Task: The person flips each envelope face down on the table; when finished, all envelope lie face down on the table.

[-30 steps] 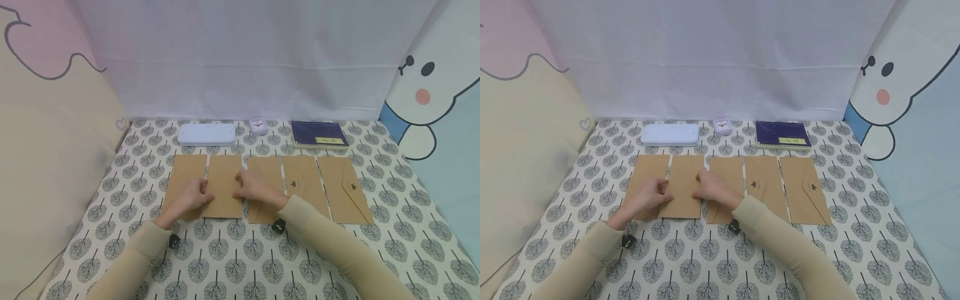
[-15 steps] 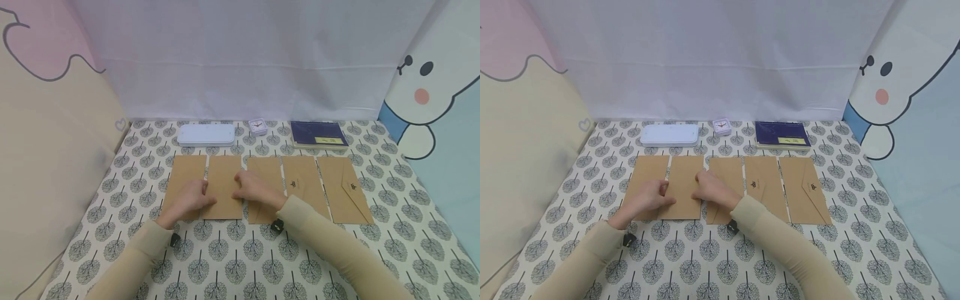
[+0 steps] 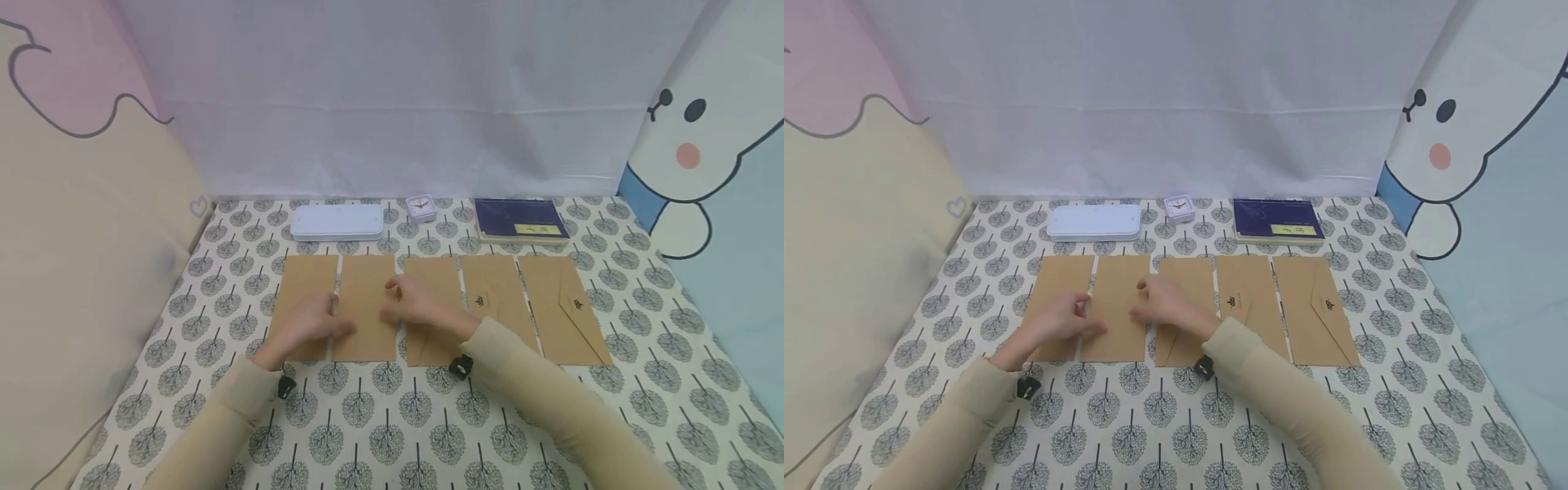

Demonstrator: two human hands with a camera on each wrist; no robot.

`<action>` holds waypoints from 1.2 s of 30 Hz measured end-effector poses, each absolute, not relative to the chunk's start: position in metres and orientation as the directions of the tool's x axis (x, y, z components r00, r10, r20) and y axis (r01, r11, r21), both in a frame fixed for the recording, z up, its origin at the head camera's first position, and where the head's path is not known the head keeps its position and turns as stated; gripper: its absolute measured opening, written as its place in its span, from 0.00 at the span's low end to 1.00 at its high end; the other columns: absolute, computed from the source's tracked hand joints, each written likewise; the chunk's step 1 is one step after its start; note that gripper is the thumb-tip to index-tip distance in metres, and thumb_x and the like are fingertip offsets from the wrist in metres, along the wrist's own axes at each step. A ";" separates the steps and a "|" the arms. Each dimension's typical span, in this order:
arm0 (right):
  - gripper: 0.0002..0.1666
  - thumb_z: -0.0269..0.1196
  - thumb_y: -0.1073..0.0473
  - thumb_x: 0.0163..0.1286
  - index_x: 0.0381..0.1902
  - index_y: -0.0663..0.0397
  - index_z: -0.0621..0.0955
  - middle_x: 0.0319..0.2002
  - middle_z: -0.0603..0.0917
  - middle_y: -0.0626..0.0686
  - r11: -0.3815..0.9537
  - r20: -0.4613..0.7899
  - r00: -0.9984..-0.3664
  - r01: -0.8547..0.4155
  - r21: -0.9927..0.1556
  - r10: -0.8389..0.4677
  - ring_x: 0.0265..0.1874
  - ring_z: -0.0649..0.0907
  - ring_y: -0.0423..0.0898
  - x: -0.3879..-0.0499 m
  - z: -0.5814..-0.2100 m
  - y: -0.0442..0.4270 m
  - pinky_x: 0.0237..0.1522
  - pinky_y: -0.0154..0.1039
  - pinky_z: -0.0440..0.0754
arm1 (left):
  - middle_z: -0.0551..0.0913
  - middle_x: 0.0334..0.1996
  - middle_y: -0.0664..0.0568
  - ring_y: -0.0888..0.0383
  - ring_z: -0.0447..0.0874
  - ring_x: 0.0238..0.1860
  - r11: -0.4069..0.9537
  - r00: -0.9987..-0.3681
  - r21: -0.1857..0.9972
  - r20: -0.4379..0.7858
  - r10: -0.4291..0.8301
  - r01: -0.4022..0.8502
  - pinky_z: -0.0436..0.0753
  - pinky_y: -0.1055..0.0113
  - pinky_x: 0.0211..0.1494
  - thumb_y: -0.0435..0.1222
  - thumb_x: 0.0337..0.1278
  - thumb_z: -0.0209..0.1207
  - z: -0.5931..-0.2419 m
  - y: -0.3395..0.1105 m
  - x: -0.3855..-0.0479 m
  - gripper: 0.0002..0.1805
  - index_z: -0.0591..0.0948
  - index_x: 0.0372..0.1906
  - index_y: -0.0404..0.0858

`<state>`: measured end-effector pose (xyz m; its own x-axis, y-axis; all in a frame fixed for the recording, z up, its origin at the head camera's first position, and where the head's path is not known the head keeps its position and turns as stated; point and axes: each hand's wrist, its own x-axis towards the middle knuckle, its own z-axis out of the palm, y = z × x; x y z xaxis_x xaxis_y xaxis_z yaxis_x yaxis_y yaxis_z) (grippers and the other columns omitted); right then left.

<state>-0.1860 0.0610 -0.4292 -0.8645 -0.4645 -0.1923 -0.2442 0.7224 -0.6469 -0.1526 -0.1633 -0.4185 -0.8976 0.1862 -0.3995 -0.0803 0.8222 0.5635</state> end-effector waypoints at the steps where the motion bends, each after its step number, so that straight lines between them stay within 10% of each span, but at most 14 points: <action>1: 0.33 0.71 0.50 0.58 0.57 0.60 0.76 0.40 0.81 0.54 0.718 -0.182 -0.868 -0.246 -0.651 -0.462 0.37 0.79 0.46 -0.186 -0.429 0.064 0.40 0.40 0.78 | 0.77 0.23 0.48 0.53 0.75 0.27 0.820 -0.901 0.567 -0.394 0.181 -0.083 0.77 0.60 0.36 0.48 0.48 0.69 -0.418 -0.162 -0.153 0.36 0.73 0.58 0.30; 14: 0.35 0.71 0.49 0.57 0.57 0.61 0.75 0.50 0.79 0.59 0.783 -0.159 -0.908 -0.234 -0.576 -0.388 0.48 0.78 0.53 -0.175 -0.424 0.113 0.49 0.49 0.77 | 0.80 0.46 0.41 0.53 0.83 0.38 0.500 -0.872 0.866 -0.242 0.425 0.004 0.83 0.62 0.40 0.36 0.50 0.70 -0.427 -0.123 -0.147 0.39 0.66 0.66 0.29; 36: 0.43 0.68 0.46 0.59 0.65 0.65 0.68 0.58 0.74 0.65 0.819 -0.238 -0.945 -0.051 -0.572 -0.225 0.57 0.73 0.60 -0.159 -0.423 0.149 0.58 0.55 0.70 | 0.73 0.61 0.42 0.51 0.79 0.51 0.519 -0.859 0.850 -0.199 0.472 0.088 0.79 0.60 0.52 0.41 0.52 0.68 -0.431 -0.086 -0.145 0.40 0.66 0.67 0.31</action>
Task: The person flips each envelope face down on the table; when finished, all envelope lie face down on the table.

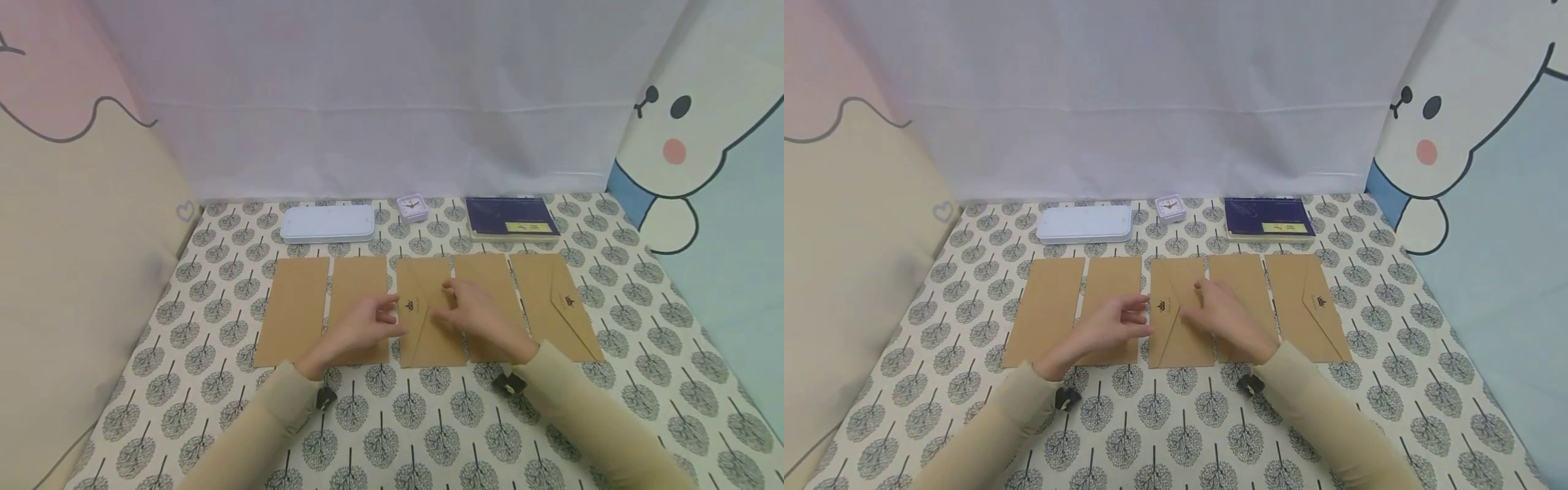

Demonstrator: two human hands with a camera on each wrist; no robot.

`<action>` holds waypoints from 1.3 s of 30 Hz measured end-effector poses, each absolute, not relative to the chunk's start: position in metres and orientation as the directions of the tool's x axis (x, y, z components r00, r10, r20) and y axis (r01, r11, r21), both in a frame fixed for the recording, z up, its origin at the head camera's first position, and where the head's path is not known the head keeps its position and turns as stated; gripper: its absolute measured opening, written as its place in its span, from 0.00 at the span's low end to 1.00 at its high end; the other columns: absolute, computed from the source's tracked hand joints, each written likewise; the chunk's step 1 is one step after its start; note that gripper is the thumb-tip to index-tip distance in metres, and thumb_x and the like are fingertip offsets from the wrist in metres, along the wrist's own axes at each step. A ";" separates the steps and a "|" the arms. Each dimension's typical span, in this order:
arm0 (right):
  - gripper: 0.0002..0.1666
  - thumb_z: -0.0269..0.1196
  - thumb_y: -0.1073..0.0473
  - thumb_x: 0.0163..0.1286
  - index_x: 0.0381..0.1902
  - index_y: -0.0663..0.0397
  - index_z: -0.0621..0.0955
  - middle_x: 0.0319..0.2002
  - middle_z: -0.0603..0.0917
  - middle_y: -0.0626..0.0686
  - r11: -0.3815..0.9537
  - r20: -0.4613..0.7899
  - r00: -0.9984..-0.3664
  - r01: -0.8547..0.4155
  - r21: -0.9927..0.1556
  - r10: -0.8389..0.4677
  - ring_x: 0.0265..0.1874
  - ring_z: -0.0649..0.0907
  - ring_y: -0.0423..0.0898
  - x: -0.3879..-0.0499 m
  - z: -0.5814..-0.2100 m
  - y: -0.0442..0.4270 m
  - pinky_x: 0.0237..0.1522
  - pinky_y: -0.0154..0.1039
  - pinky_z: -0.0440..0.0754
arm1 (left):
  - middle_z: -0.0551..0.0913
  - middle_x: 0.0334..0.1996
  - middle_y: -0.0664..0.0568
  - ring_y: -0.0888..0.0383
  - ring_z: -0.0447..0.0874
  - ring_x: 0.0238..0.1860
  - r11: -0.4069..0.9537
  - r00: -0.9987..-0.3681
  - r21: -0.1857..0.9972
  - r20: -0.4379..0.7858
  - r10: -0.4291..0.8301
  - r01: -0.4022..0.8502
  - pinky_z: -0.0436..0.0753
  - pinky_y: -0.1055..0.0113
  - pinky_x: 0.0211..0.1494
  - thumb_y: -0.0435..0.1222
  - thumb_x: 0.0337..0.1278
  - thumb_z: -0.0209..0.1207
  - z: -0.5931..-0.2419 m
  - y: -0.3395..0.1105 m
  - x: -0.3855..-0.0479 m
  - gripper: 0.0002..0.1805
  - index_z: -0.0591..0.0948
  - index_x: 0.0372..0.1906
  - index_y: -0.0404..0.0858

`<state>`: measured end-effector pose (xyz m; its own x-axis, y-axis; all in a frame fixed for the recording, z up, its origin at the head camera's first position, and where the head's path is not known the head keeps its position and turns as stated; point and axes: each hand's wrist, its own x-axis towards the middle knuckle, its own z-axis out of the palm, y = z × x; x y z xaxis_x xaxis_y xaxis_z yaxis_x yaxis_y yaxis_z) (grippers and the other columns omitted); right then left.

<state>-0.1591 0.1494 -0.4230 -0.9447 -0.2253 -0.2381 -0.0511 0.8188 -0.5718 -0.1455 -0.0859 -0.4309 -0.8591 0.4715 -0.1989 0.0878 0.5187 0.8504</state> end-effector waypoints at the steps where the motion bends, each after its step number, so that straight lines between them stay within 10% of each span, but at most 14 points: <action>1: 0.43 0.68 0.46 0.59 0.65 0.65 0.68 0.59 0.73 0.65 0.817 -0.237 -0.946 -0.047 -0.575 -0.222 0.58 0.72 0.60 -0.159 -0.423 0.149 0.59 0.55 0.69 | 0.72 0.62 0.43 0.51 0.79 0.51 0.520 -0.856 0.849 -0.201 0.476 0.090 0.79 0.60 0.52 0.41 0.52 0.68 -0.432 -0.085 -0.146 0.40 0.66 0.67 0.31; 18: 0.44 0.68 0.46 0.59 0.64 0.68 0.68 0.59 0.73 0.66 0.820 -0.294 -0.941 0.031 -0.571 -0.169 0.56 0.73 0.59 -0.158 -0.418 0.146 0.58 0.54 0.70 | 0.82 0.46 0.47 0.58 0.80 0.42 0.611 -0.841 0.785 -0.258 0.476 0.106 0.80 0.67 0.44 0.46 0.52 0.68 -0.430 -0.078 -0.155 0.39 0.68 0.66 0.32; 39: 0.46 0.68 0.43 0.59 0.63 0.70 0.68 0.51 0.78 0.68 0.791 -0.329 -0.926 0.057 -0.609 -0.187 0.49 0.79 0.60 -0.167 -0.416 0.152 0.48 0.51 0.79 | 0.80 0.51 0.46 0.57 0.80 0.45 0.637 -0.838 0.765 -0.286 0.465 0.093 0.80 0.66 0.45 0.48 0.54 0.66 -0.429 -0.073 -0.159 0.38 0.69 0.66 0.33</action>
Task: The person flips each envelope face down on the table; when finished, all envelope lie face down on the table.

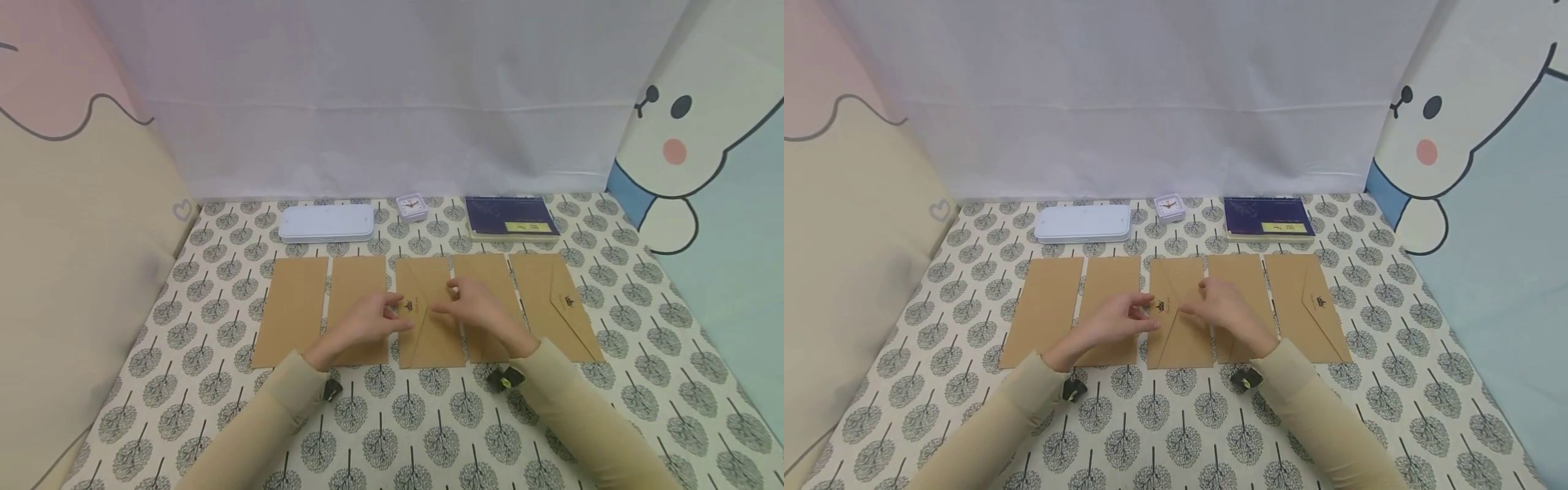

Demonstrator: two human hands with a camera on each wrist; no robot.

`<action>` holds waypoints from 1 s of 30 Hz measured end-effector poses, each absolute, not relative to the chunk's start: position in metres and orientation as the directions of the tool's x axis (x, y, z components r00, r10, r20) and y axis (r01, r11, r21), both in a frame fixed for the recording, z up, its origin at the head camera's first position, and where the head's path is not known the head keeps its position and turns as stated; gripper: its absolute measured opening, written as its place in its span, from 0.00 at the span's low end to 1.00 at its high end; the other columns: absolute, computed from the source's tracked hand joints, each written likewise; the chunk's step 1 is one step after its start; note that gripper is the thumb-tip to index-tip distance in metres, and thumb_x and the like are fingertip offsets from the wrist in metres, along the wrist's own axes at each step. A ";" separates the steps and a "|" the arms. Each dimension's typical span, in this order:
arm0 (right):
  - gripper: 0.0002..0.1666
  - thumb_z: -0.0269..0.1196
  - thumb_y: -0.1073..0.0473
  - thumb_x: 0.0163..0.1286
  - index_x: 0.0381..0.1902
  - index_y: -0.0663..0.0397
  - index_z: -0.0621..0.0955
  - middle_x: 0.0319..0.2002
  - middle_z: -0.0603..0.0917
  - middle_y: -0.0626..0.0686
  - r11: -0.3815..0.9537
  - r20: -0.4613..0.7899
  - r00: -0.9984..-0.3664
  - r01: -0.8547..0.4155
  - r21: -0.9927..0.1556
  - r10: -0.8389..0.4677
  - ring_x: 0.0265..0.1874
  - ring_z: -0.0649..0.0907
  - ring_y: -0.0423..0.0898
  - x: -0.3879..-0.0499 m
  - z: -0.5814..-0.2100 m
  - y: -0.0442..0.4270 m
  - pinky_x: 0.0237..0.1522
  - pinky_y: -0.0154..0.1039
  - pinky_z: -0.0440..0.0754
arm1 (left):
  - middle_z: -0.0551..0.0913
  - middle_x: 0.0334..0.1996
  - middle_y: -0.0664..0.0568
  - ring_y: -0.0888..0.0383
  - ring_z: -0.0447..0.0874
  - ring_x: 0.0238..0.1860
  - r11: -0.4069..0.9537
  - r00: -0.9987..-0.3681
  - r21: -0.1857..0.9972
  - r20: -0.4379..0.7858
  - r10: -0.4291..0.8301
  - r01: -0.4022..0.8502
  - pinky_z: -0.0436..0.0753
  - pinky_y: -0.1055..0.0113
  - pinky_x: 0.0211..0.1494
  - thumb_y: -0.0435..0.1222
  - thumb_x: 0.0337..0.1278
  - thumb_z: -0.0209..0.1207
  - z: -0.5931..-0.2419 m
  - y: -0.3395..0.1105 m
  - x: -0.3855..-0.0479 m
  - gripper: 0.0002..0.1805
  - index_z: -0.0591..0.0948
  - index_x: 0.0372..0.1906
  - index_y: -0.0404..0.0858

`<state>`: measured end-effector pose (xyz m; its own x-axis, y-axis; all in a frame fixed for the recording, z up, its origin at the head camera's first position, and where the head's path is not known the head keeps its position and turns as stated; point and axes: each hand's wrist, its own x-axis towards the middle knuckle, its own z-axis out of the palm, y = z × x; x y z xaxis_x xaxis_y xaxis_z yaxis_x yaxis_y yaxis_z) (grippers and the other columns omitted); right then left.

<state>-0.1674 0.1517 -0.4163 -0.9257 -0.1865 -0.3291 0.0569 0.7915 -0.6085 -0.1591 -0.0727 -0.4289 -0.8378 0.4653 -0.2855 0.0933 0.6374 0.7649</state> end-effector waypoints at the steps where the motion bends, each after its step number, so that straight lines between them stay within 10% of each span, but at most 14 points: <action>1: 0.46 0.68 0.43 0.59 0.63 0.71 0.68 0.51 0.78 0.68 0.789 -0.332 -0.925 0.063 -0.611 -0.183 0.49 0.79 0.60 -0.168 -0.416 0.152 0.48 0.51 0.78 | 0.80 0.52 0.46 0.57 0.79 0.45 0.639 -0.839 0.764 -0.289 0.461 0.088 0.80 0.66 0.45 0.49 0.54 0.66 -0.429 -0.073 -0.159 0.38 0.69 0.66 0.33; 15: 0.42 0.66 0.54 0.63 0.65 0.75 0.63 0.36 0.82 0.60 0.598 -0.302 -0.912 0.082 -0.797 -0.277 0.30 0.80 0.49 -0.175 -0.423 0.174 0.36 0.43 0.79 | 0.81 0.49 0.44 0.54 0.81 0.45 0.646 -0.835 0.753 -0.269 0.480 0.129 0.80 0.61 0.47 0.50 0.58 0.62 -0.432 -0.072 -0.161 0.34 0.73 0.62 0.33; 30: 0.31 0.51 0.77 0.63 0.65 0.73 0.63 0.41 0.82 0.65 0.268 -0.229 -0.880 0.122 -0.956 -0.416 0.32 0.81 0.48 -0.178 -0.426 0.189 0.28 0.35 0.77 | 0.64 0.14 0.57 0.65 0.59 0.14 0.574 -0.815 0.783 -0.158 0.557 0.240 0.62 0.73 0.15 0.45 0.61 0.61 -0.437 -0.061 -0.164 0.12 0.81 0.38 0.40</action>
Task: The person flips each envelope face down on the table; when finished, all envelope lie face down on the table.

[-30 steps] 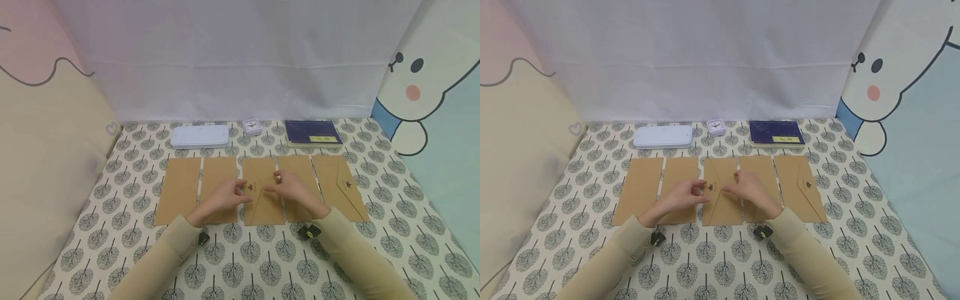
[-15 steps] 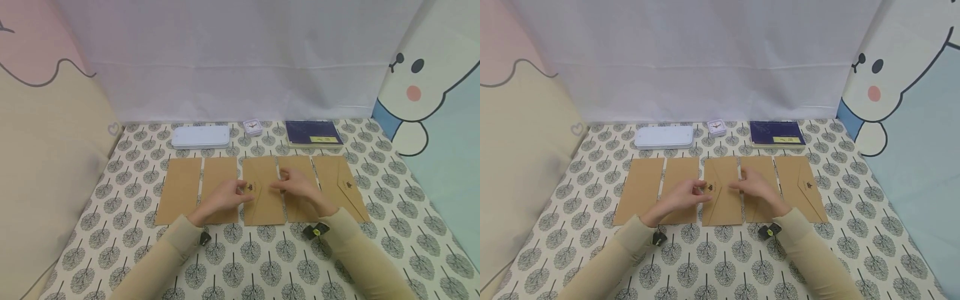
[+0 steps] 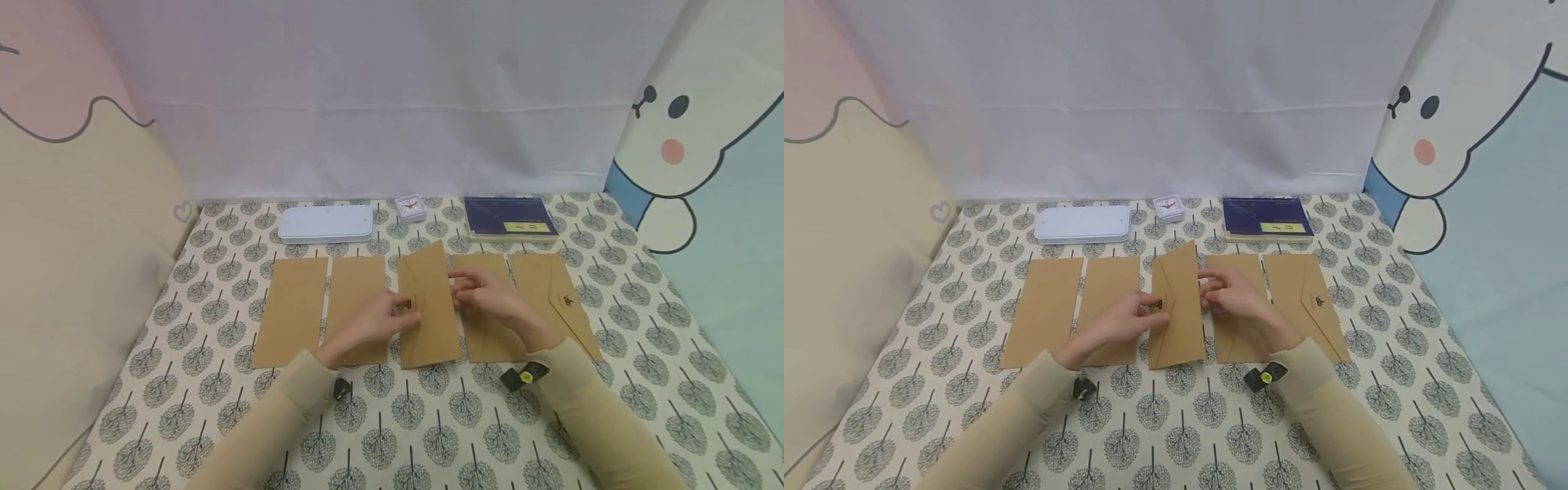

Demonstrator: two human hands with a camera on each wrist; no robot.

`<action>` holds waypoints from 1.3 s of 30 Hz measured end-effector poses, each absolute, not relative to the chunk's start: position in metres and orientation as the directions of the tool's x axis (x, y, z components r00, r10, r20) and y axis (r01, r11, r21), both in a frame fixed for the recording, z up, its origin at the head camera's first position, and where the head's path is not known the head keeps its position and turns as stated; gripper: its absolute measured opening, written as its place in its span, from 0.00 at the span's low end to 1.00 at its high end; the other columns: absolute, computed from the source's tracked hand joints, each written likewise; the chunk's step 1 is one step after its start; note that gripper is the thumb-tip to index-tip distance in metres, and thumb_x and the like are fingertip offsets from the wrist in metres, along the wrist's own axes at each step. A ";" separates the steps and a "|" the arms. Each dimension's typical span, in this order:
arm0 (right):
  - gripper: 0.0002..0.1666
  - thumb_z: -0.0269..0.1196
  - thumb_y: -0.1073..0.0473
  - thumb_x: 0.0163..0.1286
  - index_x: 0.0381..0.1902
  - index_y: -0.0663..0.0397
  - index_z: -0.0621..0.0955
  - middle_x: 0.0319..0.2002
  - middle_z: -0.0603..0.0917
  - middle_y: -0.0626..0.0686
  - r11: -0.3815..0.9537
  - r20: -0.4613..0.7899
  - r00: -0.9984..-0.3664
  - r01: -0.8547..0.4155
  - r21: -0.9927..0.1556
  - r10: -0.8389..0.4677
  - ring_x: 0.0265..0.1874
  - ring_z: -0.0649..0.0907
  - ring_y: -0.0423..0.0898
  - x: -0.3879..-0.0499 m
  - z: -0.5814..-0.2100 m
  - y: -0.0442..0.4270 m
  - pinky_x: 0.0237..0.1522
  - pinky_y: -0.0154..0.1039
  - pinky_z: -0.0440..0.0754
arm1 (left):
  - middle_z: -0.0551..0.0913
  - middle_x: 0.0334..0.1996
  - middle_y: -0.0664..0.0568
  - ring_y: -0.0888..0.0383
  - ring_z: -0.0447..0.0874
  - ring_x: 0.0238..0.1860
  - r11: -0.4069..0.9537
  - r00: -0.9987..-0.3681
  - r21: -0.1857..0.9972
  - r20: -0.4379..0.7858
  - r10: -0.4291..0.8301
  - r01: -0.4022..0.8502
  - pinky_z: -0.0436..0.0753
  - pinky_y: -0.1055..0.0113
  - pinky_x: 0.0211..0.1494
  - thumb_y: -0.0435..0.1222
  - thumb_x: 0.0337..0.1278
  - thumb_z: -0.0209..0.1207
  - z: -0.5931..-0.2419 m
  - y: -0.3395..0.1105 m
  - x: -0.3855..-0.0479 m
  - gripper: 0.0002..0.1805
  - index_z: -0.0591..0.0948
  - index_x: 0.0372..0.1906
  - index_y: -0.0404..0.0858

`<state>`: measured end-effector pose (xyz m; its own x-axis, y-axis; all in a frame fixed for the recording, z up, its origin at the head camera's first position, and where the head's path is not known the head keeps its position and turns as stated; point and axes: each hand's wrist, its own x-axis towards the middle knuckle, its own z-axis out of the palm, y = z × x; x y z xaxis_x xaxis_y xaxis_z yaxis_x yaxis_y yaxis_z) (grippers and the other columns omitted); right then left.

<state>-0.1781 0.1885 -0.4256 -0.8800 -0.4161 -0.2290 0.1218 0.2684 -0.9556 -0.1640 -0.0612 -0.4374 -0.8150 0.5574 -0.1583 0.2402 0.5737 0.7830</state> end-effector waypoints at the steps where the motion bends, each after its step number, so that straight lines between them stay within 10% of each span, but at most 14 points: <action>1: 0.31 0.51 0.76 0.63 0.66 0.72 0.63 0.43 0.82 0.66 0.260 -0.229 -0.874 0.123 -0.958 -0.428 0.34 0.81 0.49 -0.178 -0.427 0.188 0.31 0.37 0.78 | 0.66 0.14 0.56 0.65 0.60 0.14 0.574 -0.814 0.780 -0.151 0.561 0.251 0.64 0.73 0.16 0.44 0.62 0.59 -0.438 -0.060 -0.164 0.11 0.81 0.38 0.40; 11: 0.31 0.55 0.70 0.68 0.68 0.65 0.64 0.50 0.80 0.66 0.191 -0.168 -0.793 0.066 -0.979 -0.586 0.40 0.83 0.55 -0.180 -0.442 0.186 0.39 0.51 0.82 | 0.75 0.21 0.50 0.62 0.62 0.13 0.537 -0.822 0.806 -0.119 0.557 0.248 0.68 0.71 0.16 0.47 0.65 0.57 -0.436 -0.051 -0.162 0.22 0.78 0.56 0.36; 18: 0.41 0.59 0.66 0.66 0.73 0.59 0.55 0.58 0.73 0.68 0.202 -0.196 -0.743 0.083 -0.976 -0.640 0.52 0.78 0.58 -0.179 -0.442 0.179 0.46 0.50 0.81 | 0.77 0.55 0.45 0.56 0.78 0.49 0.539 -0.847 0.818 -0.130 0.516 0.203 0.79 0.67 0.47 0.54 0.69 0.48 -0.436 -0.045 -0.159 0.33 0.66 0.68 0.35; 23: 0.44 0.59 0.69 0.65 0.74 0.58 0.53 0.58 0.72 0.69 0.194 -0.195 -0.734 0.088 -0.977 -0.650 0.52 0.77 0.60 -0.177 -0.441 0.175 0.46 0.51 0.81 | 0.75 0.59 0.46 0.54 0.76 0.53 0.531 -0.855 0.830 -0.144 0.498 0.169 0.78 0.62 0.52 0.60 0.68 0.42 -0.434 -0.042 -0.158 0.37 0.63 0.70 0.38; 31: 0.40 0.61 0.66 0.65 0.72 0.55 0.58 0.57 0.74 0.66 0.221 -0.225 -0.755 0.109 -0.969 -0.616 0.51 0.78 0.57 -0.175 -0.442 0.170 0.48 0.51 0.79 | 0.74 0.60 0.47 0.54 0.76 0.54 0.511 -0.861 0.845 -0.135 0.490 0.158 0.77 0.60 0.52 0.64 0.65 0.40 -0.431 -0.039 -0.157 0.40 0.61 0.72 0.42; 39: 0.39 0.62 0.64 0.67 0.70 0.49 0.57 0.60 0.70 0.67 0.174 -0.206 -0.750 0.123 -0.977 -0.628 0.54 0.75 0.59 -0.175 -0.441 0.169 0.48 0.54 0.79 | 0.81 0.45 0.42 0.52 0.81 0.33 0.490 -0.878 0.862 -0.134 0.460 0.125 0.80 0.61 0.36 0.65 0.66 0.36 -0.423 -0.037 -0.150 0.39 0.59 0.73 0.45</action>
